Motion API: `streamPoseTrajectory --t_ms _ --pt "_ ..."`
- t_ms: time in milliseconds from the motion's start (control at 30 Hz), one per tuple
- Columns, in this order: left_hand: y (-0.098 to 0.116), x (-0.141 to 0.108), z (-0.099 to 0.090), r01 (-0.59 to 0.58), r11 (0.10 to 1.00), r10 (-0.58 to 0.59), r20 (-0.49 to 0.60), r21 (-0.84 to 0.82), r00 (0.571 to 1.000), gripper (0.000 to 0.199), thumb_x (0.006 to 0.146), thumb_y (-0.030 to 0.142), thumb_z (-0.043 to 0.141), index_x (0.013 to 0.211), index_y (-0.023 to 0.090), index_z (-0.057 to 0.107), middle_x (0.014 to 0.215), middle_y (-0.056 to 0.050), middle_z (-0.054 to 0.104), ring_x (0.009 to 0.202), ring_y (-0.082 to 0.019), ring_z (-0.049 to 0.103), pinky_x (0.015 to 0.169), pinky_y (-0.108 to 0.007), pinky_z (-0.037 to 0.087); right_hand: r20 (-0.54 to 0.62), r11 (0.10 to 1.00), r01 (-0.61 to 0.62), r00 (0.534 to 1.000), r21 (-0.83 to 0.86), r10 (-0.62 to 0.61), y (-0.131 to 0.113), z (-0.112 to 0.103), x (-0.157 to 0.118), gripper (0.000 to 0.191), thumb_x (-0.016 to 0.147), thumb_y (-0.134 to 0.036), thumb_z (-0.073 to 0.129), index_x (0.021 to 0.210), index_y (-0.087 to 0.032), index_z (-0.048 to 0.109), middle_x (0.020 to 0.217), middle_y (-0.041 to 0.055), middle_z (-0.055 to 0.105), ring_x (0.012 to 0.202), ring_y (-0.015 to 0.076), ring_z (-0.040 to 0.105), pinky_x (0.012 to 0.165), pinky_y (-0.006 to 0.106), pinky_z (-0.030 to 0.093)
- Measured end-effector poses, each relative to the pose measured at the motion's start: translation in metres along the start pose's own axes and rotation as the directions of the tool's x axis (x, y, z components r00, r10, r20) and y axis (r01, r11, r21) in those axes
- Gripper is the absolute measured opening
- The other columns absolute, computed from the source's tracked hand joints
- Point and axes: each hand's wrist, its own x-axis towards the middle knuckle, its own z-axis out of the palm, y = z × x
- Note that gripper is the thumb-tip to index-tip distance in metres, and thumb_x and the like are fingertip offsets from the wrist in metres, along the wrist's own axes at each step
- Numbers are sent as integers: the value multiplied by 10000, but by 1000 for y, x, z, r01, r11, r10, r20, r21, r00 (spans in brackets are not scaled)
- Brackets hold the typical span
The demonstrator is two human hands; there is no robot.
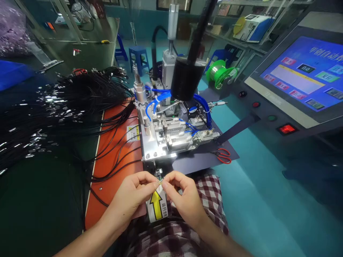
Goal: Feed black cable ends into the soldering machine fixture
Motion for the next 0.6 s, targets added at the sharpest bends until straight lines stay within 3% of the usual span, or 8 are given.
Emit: streamPoseTrajectory --t_ms 233,600 --pt "1 1 -2 42 996 -44 21 83 999 250 720 392 643 701 165 540 436 114 244 449 -51 157 422 -157 159 13 992 72 997 -105 -71 5 -1 -1 137 845 -221 516 717 -174 521 637 -22 504 567 100 458 557 224 391" --pt "-5 7 -8 47 998 -52 100 51 994 226 752 378 613 695 178 525 440 114 224 426 -49 118 402 -181 93 5 1000 -2 1000 11 1 10 1 -1 147 840 -250 539 719 -168 524 621 -29 488 550 94 434 535 222 373"
